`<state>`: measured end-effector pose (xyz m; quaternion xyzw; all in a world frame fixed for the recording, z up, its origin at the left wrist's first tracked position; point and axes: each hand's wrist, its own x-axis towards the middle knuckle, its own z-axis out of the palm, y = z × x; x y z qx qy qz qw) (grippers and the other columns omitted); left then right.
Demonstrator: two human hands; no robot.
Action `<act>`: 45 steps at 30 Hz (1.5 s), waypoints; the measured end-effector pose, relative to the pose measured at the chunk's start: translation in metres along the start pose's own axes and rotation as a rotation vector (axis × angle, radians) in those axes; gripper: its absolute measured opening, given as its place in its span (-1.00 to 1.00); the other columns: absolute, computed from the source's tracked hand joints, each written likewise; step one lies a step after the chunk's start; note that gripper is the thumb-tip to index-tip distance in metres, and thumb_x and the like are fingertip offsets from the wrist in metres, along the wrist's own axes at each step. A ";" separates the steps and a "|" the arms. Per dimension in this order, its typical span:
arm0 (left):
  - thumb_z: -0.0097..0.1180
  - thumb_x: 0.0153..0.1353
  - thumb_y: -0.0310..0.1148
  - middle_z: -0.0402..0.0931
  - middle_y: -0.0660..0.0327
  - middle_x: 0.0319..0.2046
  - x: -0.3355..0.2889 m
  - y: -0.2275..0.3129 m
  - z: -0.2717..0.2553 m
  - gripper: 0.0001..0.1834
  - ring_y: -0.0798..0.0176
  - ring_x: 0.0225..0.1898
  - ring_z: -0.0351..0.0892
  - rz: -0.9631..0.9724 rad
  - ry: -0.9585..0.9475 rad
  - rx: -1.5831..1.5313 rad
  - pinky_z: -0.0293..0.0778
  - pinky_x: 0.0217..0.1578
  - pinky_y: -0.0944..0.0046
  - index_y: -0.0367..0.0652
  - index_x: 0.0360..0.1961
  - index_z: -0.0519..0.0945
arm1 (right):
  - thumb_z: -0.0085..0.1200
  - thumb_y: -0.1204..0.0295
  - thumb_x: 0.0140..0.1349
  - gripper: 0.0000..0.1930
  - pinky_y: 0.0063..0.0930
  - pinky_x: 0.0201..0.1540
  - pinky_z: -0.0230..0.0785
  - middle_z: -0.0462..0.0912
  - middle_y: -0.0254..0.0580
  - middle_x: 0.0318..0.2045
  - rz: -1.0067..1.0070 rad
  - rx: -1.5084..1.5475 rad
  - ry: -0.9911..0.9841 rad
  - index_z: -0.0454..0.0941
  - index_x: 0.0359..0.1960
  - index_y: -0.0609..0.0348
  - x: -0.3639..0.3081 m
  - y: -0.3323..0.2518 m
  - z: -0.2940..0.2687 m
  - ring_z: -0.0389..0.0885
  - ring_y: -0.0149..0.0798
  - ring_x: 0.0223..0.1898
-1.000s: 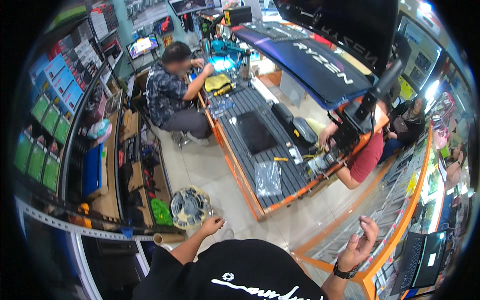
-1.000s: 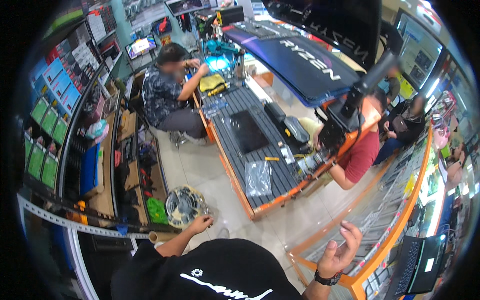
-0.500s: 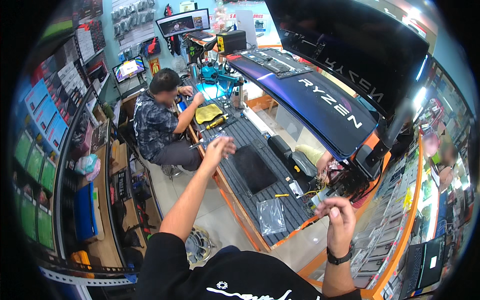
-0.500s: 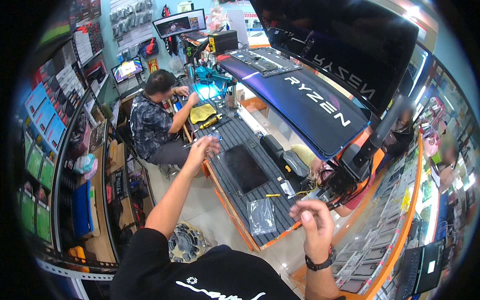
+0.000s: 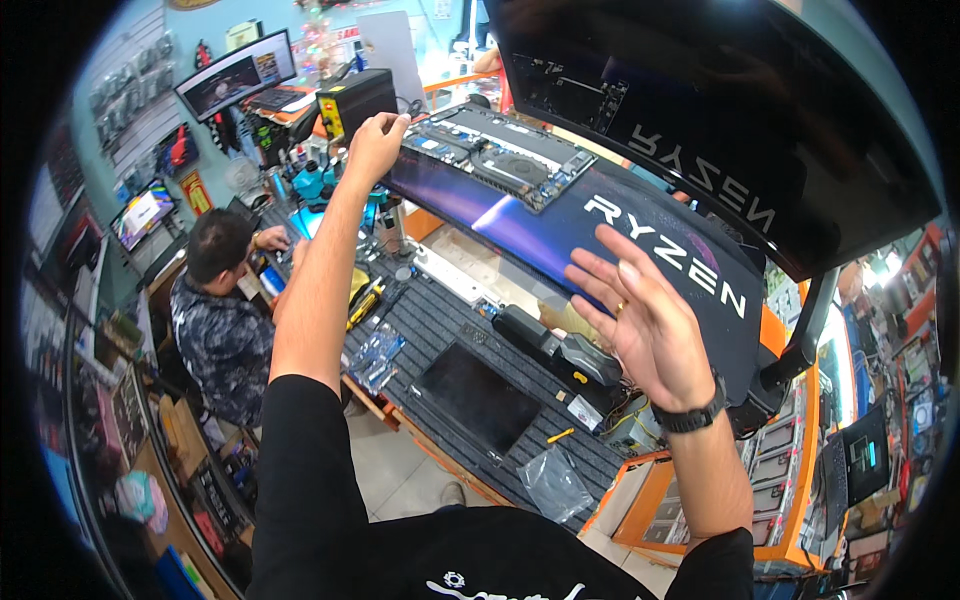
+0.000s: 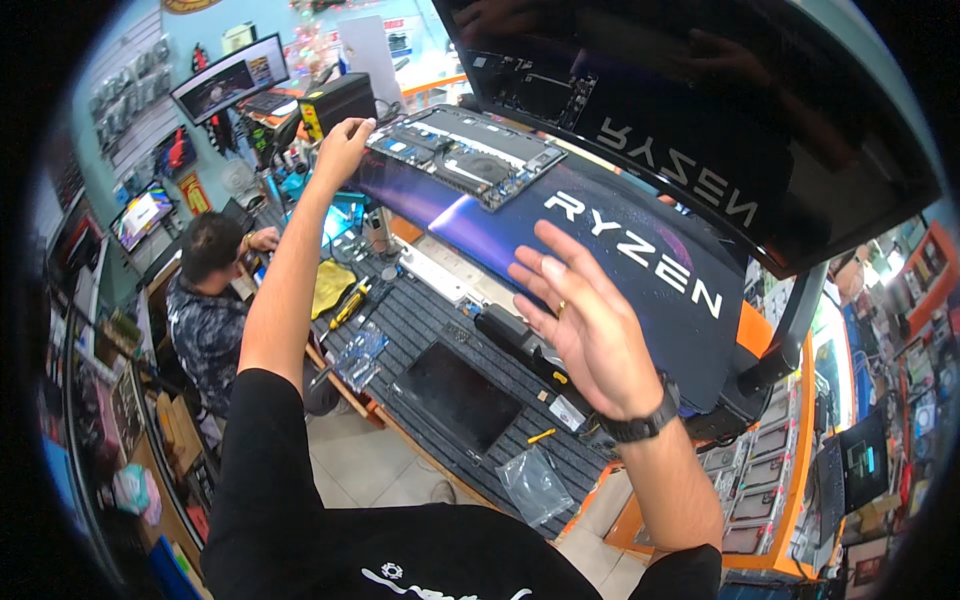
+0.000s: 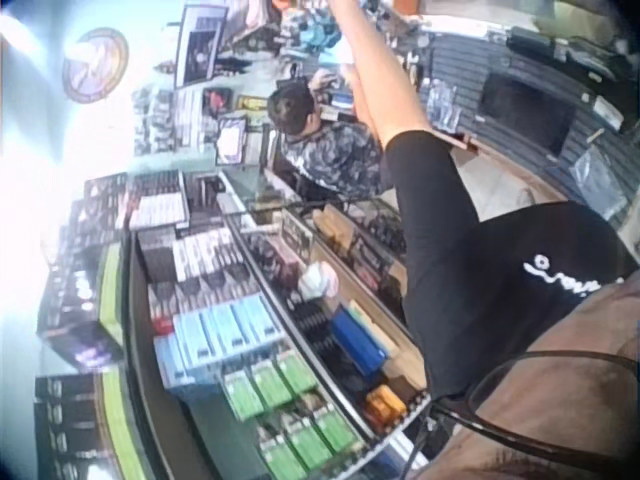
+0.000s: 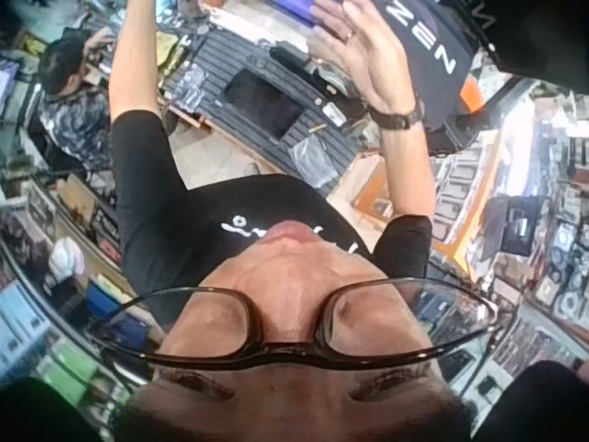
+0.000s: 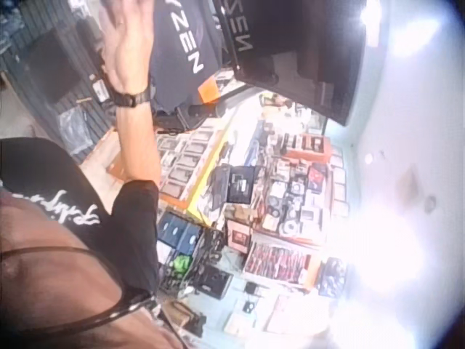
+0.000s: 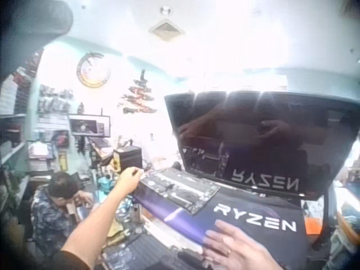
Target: The person operates a laptop, then picks up a disassembled laptop chassis to show the internal components. They then use a yellow pry tool to remove a metal bracket from a laptop screen assembly.
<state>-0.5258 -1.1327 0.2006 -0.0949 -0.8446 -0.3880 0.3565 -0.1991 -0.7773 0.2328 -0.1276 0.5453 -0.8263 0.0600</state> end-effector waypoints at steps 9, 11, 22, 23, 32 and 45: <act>-0.20 0.48 0.33 0.63 -0.40 0.04 0.068 -0.031 0.046 -0.11 -0.38 0.16 0.62 -0.084 -0.333 0.252 0.46 0.24 -0.12 -0.44 0.04 0.70 | 0.09 0.27 0.52 -0.27 0.05 0.48 0.22 0.32 0.17 0.37 -0.009 0.107 0.183 0.07 0.62 0.13 0.082 0.022 0.001 0.33 0.08 0.45; -0.21 0.48 0.34 0.63 -0.40 0.04 0.068 -0.028 0.044 -0.10 -0.38 0.16 0.62 -0.067 -0.360 0.270 0.45 0.25 -0.12 -0.44 0.07 0.69 | 0.07 0.29 0.53 -0.27 0.09 0.47 0.25 0.30 0.17 0.37 -0.014 0.082 0.194 0.04 0.63 0.14 0.090 0.023 0.002 0.33 0.08 0.45; -0.28 0.49 0.35 0.62 -0.43 0.07 0.057 0.000 0.032 -0.03 -0.47 0.18 0.58 -0.002 -0.444 0.330 0.40 0.30 -0.20 -0.52 0.10 0.66 | 0.12 0.33 0.52 -0.10 -0.02 0.21 0.56 -0.17 0.35 0.63 0.013 -0.172 0.192 -0.24 0.68 0.10 0.107 0.027 0.014 0.59 0.11 0.27; -0.28 0.49 0.36 0.62 -0.43 0.07 0.058 0.002 0.031 -0.03 -0.47 0.18 0.58 0.003 -0.443 0.339 0.40 0.30 -0.20 -0.52 0.10 0.66 | 0.12 0.33 0.51 -0.09 -0.03 0.20 0.57 -0.21 0.35 0.63 0.021 -0.182 0.182 -0.26 0.69 0.10 0.108 0.027 0.015 0.60 0.11 0.26; -0.25 0.36 0.54 0.64 -0.44 0.03 0.059 0.005 0.023 0.12 -0.41 0.19 0.61 -0.071 -0.470 0.180 0.46 0.28 -0.12 -0.53 0.06 0.69 | 0.09 0.34 0.53 -0.10 -0.19 -0.01 0.70 -0.26 0.46 0.61 -0.008 -0.211 0.205 -0.29 0.68 0.11 0.101 0.026 0.012 0.71 -0.03 0.07; 0.03 0.54 0.05 0.78 0.10 -0.21 0.014 -0.015 -0.043 -0.45 0.33 -0.31 0.81 -0.621 -0.701 -0.998 0.73 -0.29 0.31 -0.31 0.04 0.64 | 0.11 0.30 0.51 -0.09 -0.24 -0.13 0.69 -0.17 0.35 0.63 -0.026 -0.224 0.276 -0.25 0.66 0.25 0.065 0.020 -0.002 0.72 -0.08 0.01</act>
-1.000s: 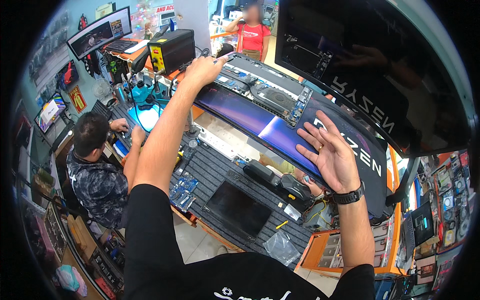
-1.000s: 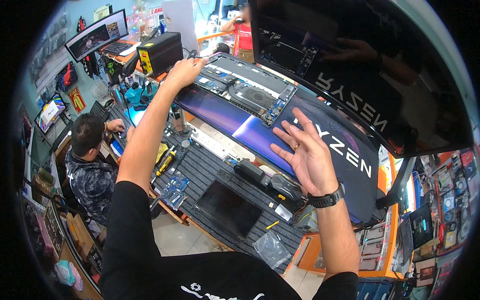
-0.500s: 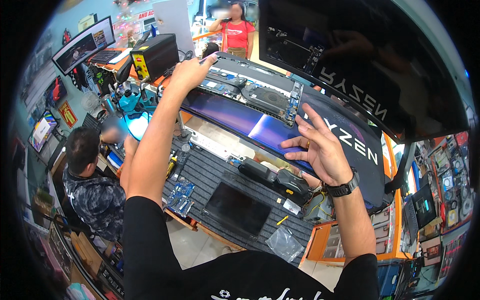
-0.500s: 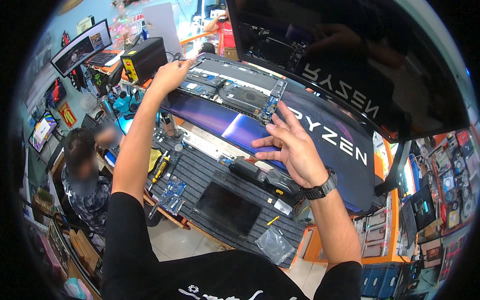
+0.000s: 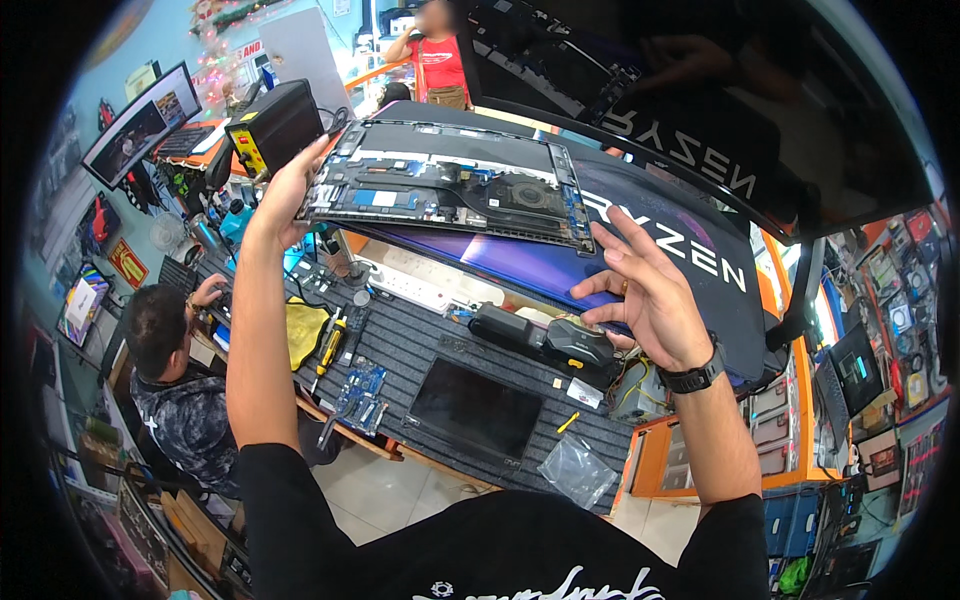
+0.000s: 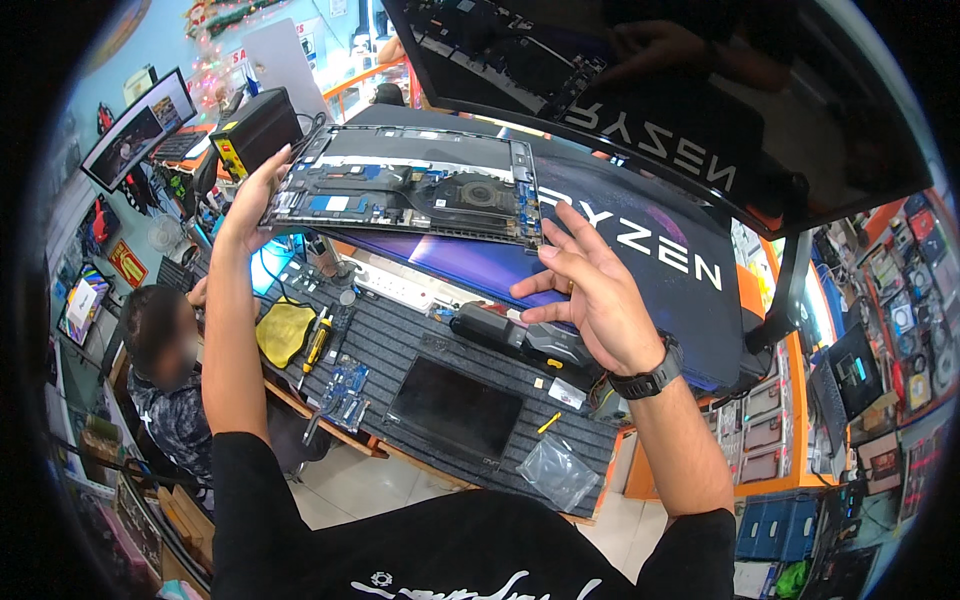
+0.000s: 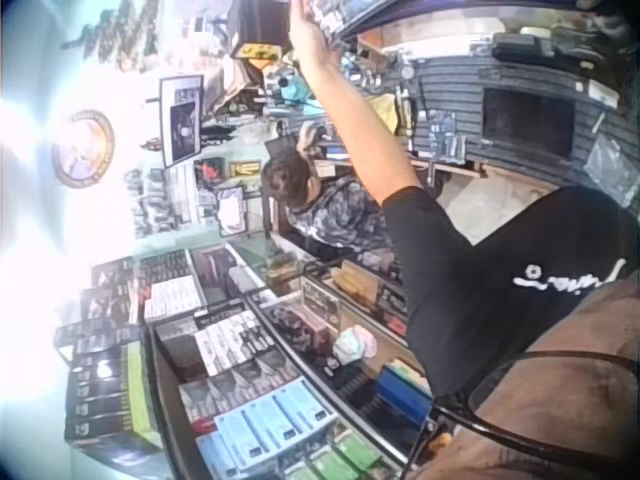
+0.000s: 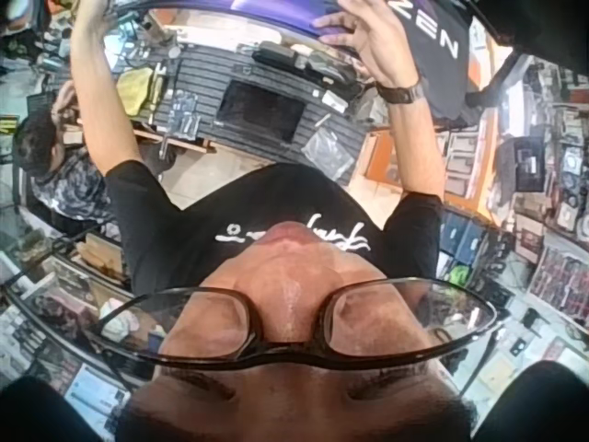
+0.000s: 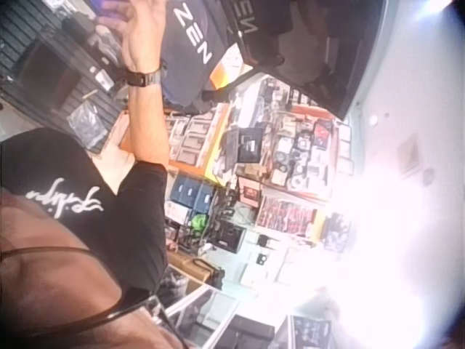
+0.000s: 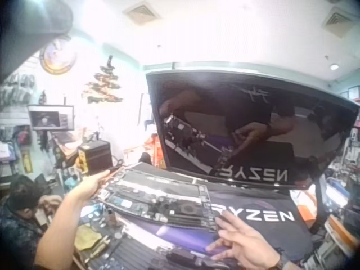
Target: The person operates a laptop, then picks up a disassembled laptop chassis to show the internal components. They then use a yellow pry tool to remove a metal bracket from a laptop screen assembly.
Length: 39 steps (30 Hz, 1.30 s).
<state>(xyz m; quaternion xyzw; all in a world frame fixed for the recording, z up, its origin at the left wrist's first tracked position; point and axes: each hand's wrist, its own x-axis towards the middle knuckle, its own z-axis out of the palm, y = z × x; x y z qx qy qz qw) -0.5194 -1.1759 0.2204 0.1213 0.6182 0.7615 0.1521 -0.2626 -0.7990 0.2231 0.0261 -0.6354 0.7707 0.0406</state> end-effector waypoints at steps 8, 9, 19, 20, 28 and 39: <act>0.07 0.56 -0.27 0.78 0.07 -0.12 -0.046 -0.052 0.003 -0.70 0.20 -0.23 0.83 0.144 0.062 -0.326 0.77 -0.18 0.16 -0.27 0.09 0.65 | 0.13 0.25 0.49 -0.09 -0.36 -0.25 0.69 -0.06 0.29 0.62 0.026 -0.098 0.008 -0.20 0.65 0.28 -0.004 -0.001 -0.009 0.73 -0.17 -0.08; 0.05 0.57 -0.28 0.78 0.07 -0.09 -0.055 -0.057 0.007 -0.68 0.21 -0.22 0.83 0.168 0.112 -0.347 0.77 -0.18 0.18 -0.28 0.12 0.64 | 0.13 0.23 0.49 -0.10 -0.40 -0.30 0.68 0.02 0.28 0.60 0.034 -0.200 0.036 -0.16 0.65 0.29 -0.004 -0.004 -0.009 0.74 -0.18 -0.14; -0.06 0.62 -0.29 0.75 0.05 0.02 -0.105 -0.111 0.008 -0.64 0.16 -0.05 0.79 0.320 0.084 -0.543 0.70 0.00 0.15 -0.31 0.17 0.62 | 0.11 0.09 0.50 -0.53 -0.64 -0.45 0.37 0.62 -0.37 -0.32 0.072 -0.702 0.094 0.65 0.10 0.32 0.035 -0.025 -0.032 0.53 -0.54 -0.40; -0.06 0.62 -0.28 0.74 0.03 0.04 -0.112 -0.116 0.010 -0.64 0.14 -0.03 0.79 0.326 0.119 -0.546 0.69 0.03 0.13 -0.32 0.18 0.62 | 0.11 0.08 0.50 -0.54 -0.64 -0.41 0.39 0.61 -0.38 -0.36 -0.002 -0.648 0.110 0.68 0.03 0.32 0.030 -0.019 -0.033 0.53 -0.54 -0.40; -0.23 0.66 -0.30 0.62 -0.03 0.22 -0.262 -0.141 0.090 -0.54 0.04 0.17 0.70 0.428 0.160 -0.477 0.62 0.22 0.03 -0.33 0.39 0.45 | -0.05 0.26 0.63 -0.63 -0.55 0.20 0.41 0.69 -0.26 0.07 -0.149 0.011 0.075 0.53 0.23 0.30 -0.122 0.002 -0.019 0.60 -0.50 0.09; -0.19 0.61 -0.38 0.48 -0.09 0.35 -0.368 -0.253 0.322 -0.47 0.10 0.33 0.52 0.124 0.112 -0.125 0.39 0.38 0.11 -0.54 0.44 0.34 | -0.05 -0.04 0.57 -0.33 -0.07 0.31 0.50 0.64 0.09 0.25 -0.074 0.758 0.241 0.39 0.41 0.32 -0.476 0.101 -0.248 0.68 -0.01 0.21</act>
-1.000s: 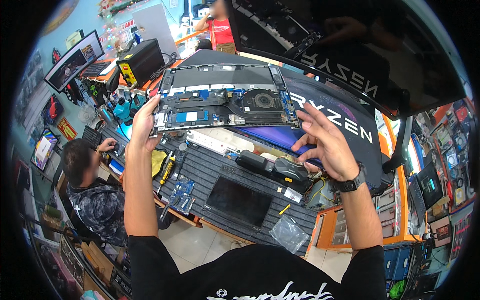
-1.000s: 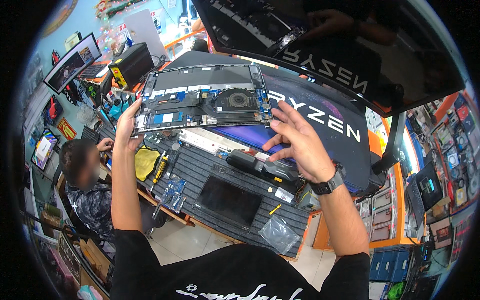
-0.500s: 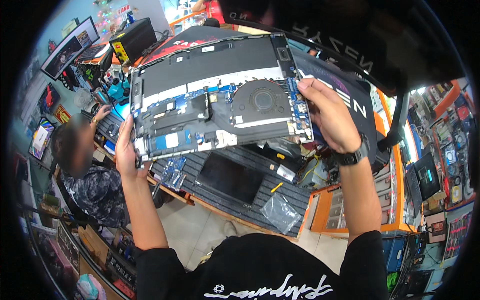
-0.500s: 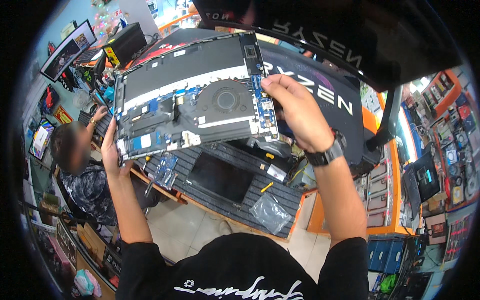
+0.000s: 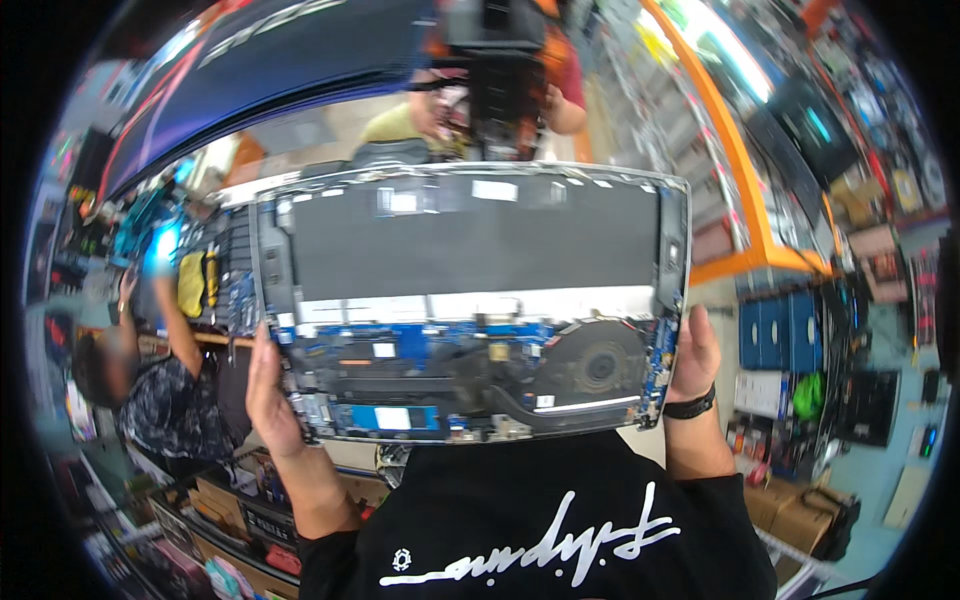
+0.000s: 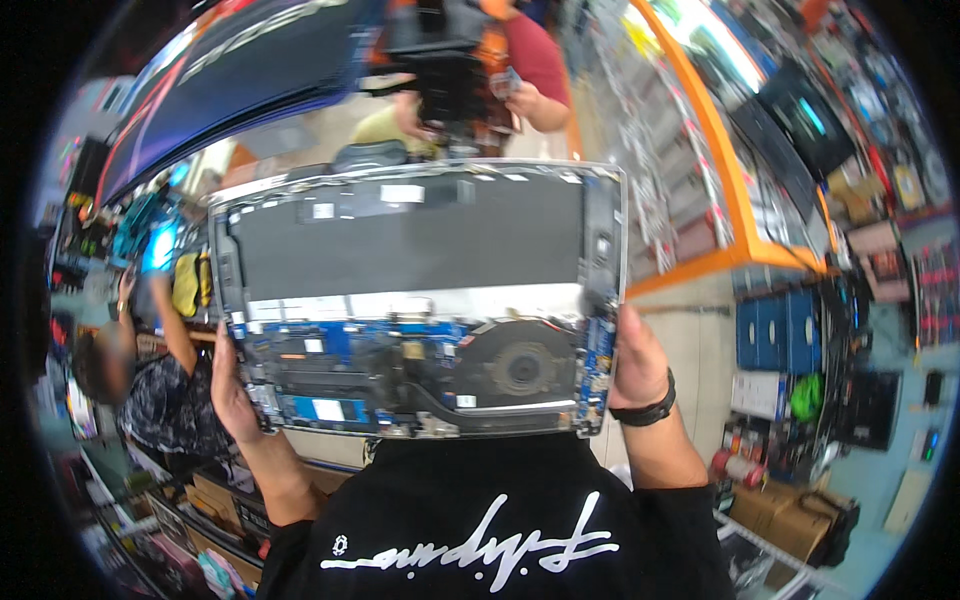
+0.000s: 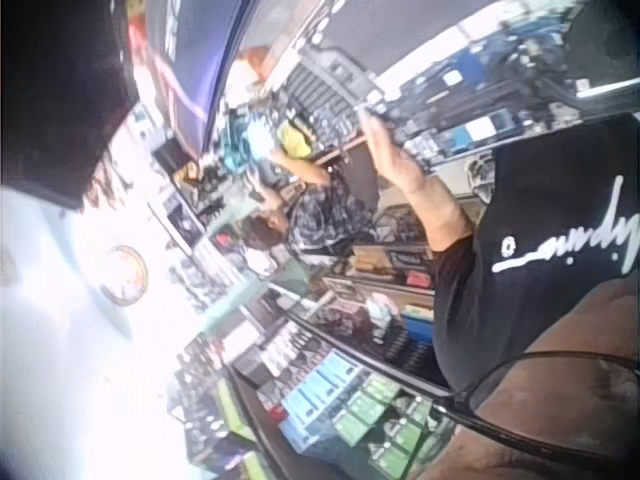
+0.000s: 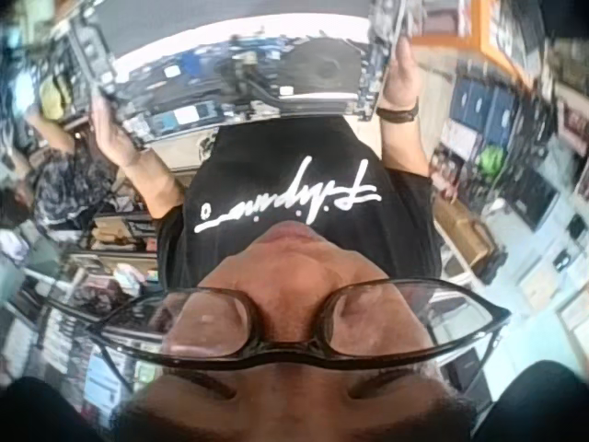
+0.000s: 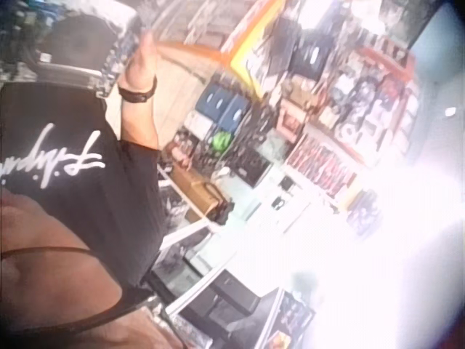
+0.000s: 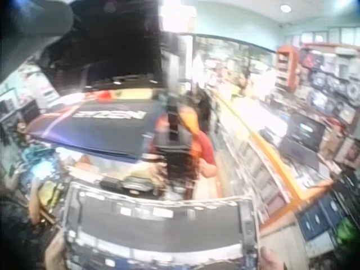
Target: The person operates a laptop, then picks up a disassembled laptop chassis to show the internal components. They then use a yellow pry tool to remove a metal bracket from a laptop screen assembly.
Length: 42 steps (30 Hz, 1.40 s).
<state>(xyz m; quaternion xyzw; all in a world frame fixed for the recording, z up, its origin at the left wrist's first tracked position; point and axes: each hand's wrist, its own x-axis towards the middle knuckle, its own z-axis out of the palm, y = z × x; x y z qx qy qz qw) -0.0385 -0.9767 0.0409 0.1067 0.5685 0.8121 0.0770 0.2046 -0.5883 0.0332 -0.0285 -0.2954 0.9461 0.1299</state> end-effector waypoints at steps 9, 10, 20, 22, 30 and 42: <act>-0.19 0.62 0.07 0.43 -0.10 0.40 0.012 -0.154 0.239 -0.24 0.02 0.34 0.55 -0.856 -0.717 -0.517 0.57 0.26 0.07 -0.41 0.51 0.25 | -0.21 -0.04 0.62 -0.31 0.10 0.41 0.37 0.50 0.19 0.38 -0.308 0.024 0.367 0.28 0.49 0.31 -0.171 -0.063 -0.106 0.52 0.15 0.37; -0.23 0.60 0.17 0.42 -0.13 0.41 0.011 -0.168 0.252 -0.16 -0.03 0.33 0.57 -0.900 -0.735 -0.622 0.63 0.21 0.04 -0.40 0.52 0.23 | -0.18 -0.07 0.61 -0.30 0.09 0.41 0.36 0.52 0.16 0.36 -0.357 0.045 0.394 0.28 0.49 0.29 -0.178 -0.060 -0.117 0.51 0.14 0.37; -0.27 0.63 0.18 0.41 0.00 0.45 -0.014 -0.323 0.308 -0.30 -0.05 0.47 0.39 -1.064 -0.569 -0.962 0.28 0.49 -0.16 -0.14 0.49 0.35 | -0.28 -0.12 0.63 -0.25 0.05 0.54 0.18 0.33 0.08 0.51 -0.355 -0.030 0.541 0.14 0.57 0.25 -0.152 0.018 -0.184 0.35 0.05 0.50; -0.33 0.65 0.13 0.45 0.01 0.41 -0.005 -0.347 0.309 -0.33 -0.02 0.42 0.47 -1.058 -0.524 -0.863 0.41 0.42 -0.13 -0.14 0.49 0.31 | -0.27 -0.05 0.65 -0.31 0.05 0.52 0.22 0.39 0.07 0.48 -0.363 0.044 0.491 0.19 0.55 0.26 -0.137 0.025 -0.189 0.39 0.03 0.47; -0.34 0.68 0.06 0.55 0.10 0.31 0.022 -0.388 0.324 -0.42 0.05 0.27 0.61 -1.095 -0.415 -0.346 0.55 0.29 -0.07 -0.10 0.42 0.39 | 0.05 0.27 0.58 -0.48 -0.01 0.41 0.37 0.55 0.02 0.34 -0.250 0.100 0.594 0.35 0.44 0.30 -0.117 0.045 -0.202 0.54 -0.08 0.35; -0.45 0.68 0.12 0.60 0.07 0.27 0.027 -0.422 0.348 -0.33 0.03 0.28 0.57 -1.303 -0.300 -0.059 0.42 0.36 -0.08 -0.14 0.36 0.49 | 0.11 0.36 0.54 -0.46 -0.10 0.37 0.42 0.51 -0.09 0.37 -0.243 0.031 0.810 0.30 0.47 0.21 -0.072 0.050 -0.172 0.51 -0.17 0.36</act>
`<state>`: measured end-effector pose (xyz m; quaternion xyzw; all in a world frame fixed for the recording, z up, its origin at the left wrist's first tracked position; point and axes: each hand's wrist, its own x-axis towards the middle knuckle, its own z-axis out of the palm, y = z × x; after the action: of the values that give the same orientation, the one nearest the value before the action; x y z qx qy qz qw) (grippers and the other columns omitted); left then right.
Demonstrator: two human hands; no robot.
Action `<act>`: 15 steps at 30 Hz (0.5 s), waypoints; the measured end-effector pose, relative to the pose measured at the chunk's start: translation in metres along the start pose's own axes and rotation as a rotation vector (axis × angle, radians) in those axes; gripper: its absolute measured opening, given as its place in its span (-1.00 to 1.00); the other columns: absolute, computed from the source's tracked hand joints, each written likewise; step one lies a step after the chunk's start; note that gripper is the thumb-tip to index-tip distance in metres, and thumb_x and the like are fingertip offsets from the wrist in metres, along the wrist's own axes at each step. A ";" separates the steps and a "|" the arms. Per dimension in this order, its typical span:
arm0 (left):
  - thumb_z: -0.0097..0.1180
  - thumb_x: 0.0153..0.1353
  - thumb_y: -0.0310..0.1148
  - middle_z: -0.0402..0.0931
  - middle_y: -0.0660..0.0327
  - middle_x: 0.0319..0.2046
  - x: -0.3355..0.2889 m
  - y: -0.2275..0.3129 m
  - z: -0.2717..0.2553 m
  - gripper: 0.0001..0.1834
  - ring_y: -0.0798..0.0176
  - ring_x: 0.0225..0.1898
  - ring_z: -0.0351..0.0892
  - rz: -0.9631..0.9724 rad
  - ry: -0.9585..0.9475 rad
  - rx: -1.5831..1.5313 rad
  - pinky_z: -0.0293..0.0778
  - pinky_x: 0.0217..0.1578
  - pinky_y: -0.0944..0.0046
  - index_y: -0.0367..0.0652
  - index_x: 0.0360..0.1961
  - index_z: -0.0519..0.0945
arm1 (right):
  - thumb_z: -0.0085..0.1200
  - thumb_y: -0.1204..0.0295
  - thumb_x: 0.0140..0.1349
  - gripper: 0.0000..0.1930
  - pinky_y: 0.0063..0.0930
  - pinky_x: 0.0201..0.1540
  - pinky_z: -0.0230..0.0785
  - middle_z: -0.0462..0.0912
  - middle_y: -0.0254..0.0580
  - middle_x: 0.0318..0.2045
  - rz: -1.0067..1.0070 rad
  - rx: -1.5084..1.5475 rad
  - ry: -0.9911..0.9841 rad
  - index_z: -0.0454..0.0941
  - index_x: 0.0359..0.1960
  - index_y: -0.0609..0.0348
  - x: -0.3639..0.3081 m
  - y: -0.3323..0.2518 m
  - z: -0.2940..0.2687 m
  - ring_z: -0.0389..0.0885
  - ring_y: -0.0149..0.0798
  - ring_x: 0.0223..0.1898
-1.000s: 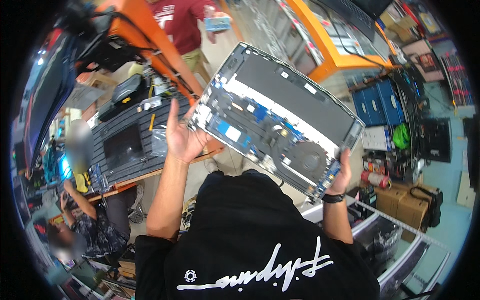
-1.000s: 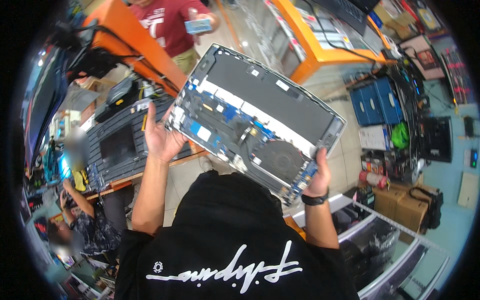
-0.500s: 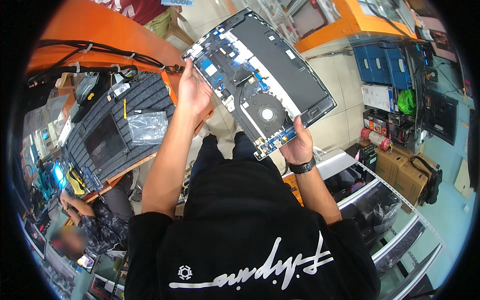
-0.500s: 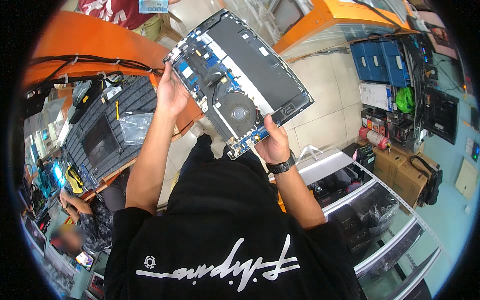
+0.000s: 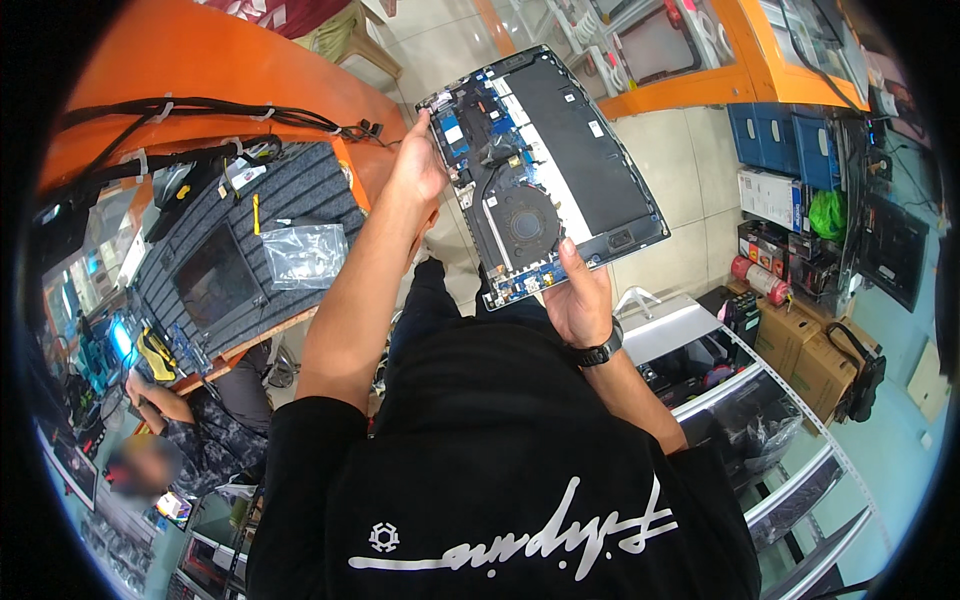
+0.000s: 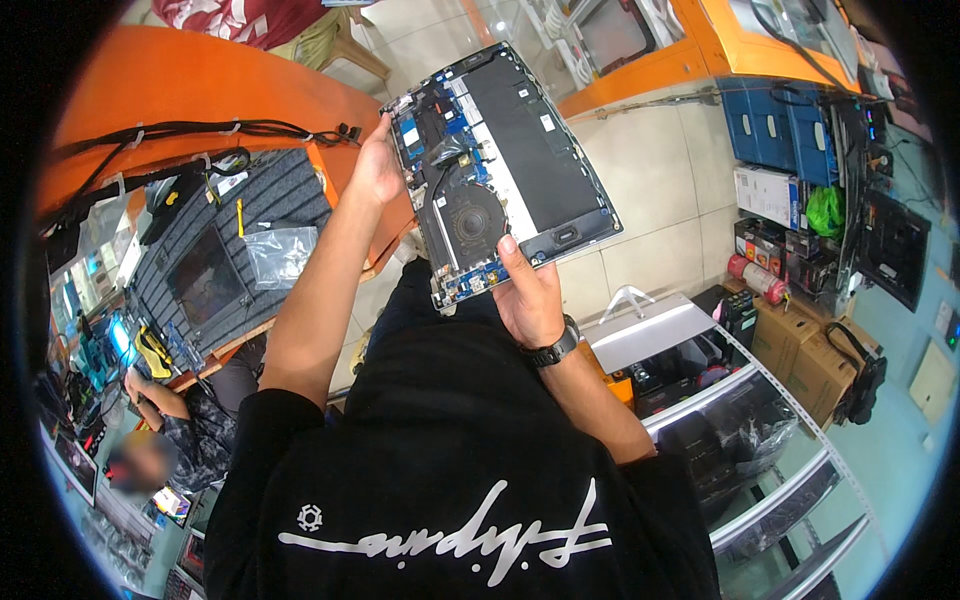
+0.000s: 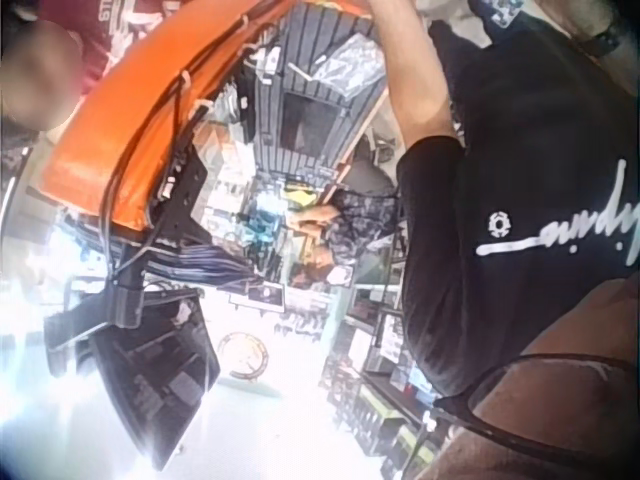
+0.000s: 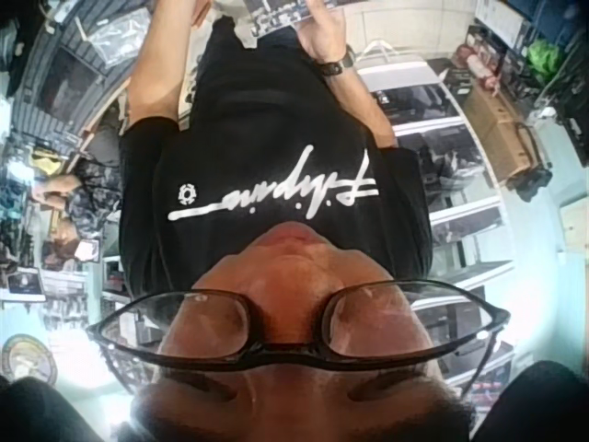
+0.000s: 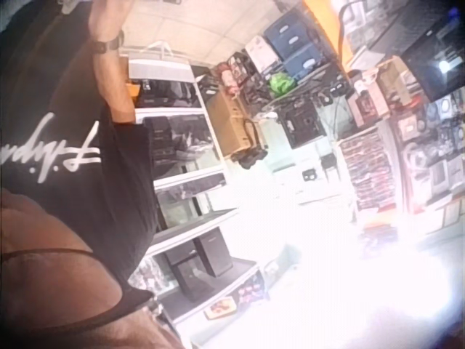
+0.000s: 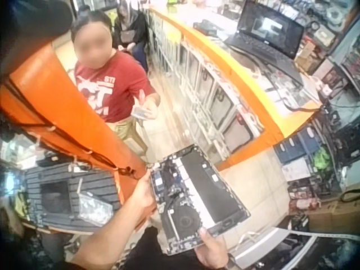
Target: The person operates a laptop, then picks up a disassembled laptop chassis to show the internal components. They then use a yellow pry tool to remove a metal bracket from a laptop screen assembly.
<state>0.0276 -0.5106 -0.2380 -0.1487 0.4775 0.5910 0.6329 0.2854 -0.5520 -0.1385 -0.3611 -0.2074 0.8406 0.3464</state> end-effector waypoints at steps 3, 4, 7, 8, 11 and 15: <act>-0.51 0.68 0.15 0.62 0.04 0.24 0.010 -0.002 -0.006 -0.29 0.02 0.30 0.56 -0.008 -0.005 -0.003 0.38 0.39 -0.09 -0.15 0.35 0.50 | 0.07 0.35 0.55 -0.46 -0.05 0.39 0.41 0.49 -0.02 0.38 -0.012 -0.025 0.036 0.26 0.48 0.24 0.003 0.001 0.002 0.52 -0.12 0.36; -0.50 0.68 0.15 0.62 0.05 0.24 0.010 -0.002 -0.004 -0.29 0.02 0.30 0.56 -0.014 0.000 -0.012 0.38 0.39 -0.10 -0.15 0.34 0.50 | 0.07 0.35 0.56 -0.46 -0.04 0.39 0.42 0.50 -0.02 0.38 -0.019 -0.029 0.043 0.26 0.48 0.24 0.004 0.000 0.004 0.52 -0.12 0.36; -0.48 0.68 0.14 0.57 0.05 0.30 0.009 -0.003 -0.001 -0.31 0.02 0.32 0.53 0.013 -0.022 -0.004 0.36 0.39 -0.09 -0.15 0.38 0.46 | 0.06 0.34 0.56 -0.46 -0.03 0.39 0.42 0.51 -0.02 0.36 -0.007 -0.020 0.047 0.26 0.47 0.25 0.006 -0.001 0.001 0.52 -0.11 0.36; -0.48 0.68 0.13 0.54 0.04 0.32 0.007 -0.004 -0.001 -0.32 0.01 0.34 0.51 0.037 -0.039 -0.004 0.36 0.39 -0.07 -0.15 0.39 0.45 | 0.05 0.33 0.56 -0.46 -0.03 0.39 0.42 0.51 -0.01 0.36 0.003 -0.013 0.045 0.26 0.47 0.26 0.007 -0.002 -0.001 0.52 -0.11 0.36; -0.44 0.67 0.15 0.46 0.05 0.38 -0.023 -0.011 -0.003 -0.31 0.00 0.37 0.46 0.052 -0.045 0.096 0.35 0.38 -0.02 -0.14 0.44 0.39 | 0.10 0.37 0.55 -0.49 -0.12 0.37 0.42 0.53 -0.11 0.35 0.027 0.071 -0.003 0.31 0.45 0.19 0.010 -0.005 -0.002 0.54 -0.18 0.34; -0.21 0.56 0.25 0.36 -0.02 0.39 -0.077 -0.050 -0.043 -0.25 -0.05 0.39 0.34 0.432 0.087 0.674 0.20 0.41 -0.14 -0.13 0.45 0.42 | 0.08 0.37 0.55 -0.50 -0.11 0.36 0.43 0.55 -0.09 0.33 0.017 0.086 0.017 0.32 0.44 0.21 0.012 -0.005 -0.010 0.55 -0.17 0.33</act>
<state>0.0660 -0.6028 -0.2180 0.1461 0.6910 0.5140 0.4868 0.2886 -0.5385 -0.1477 -0.3544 -0.1650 0.8487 0.3563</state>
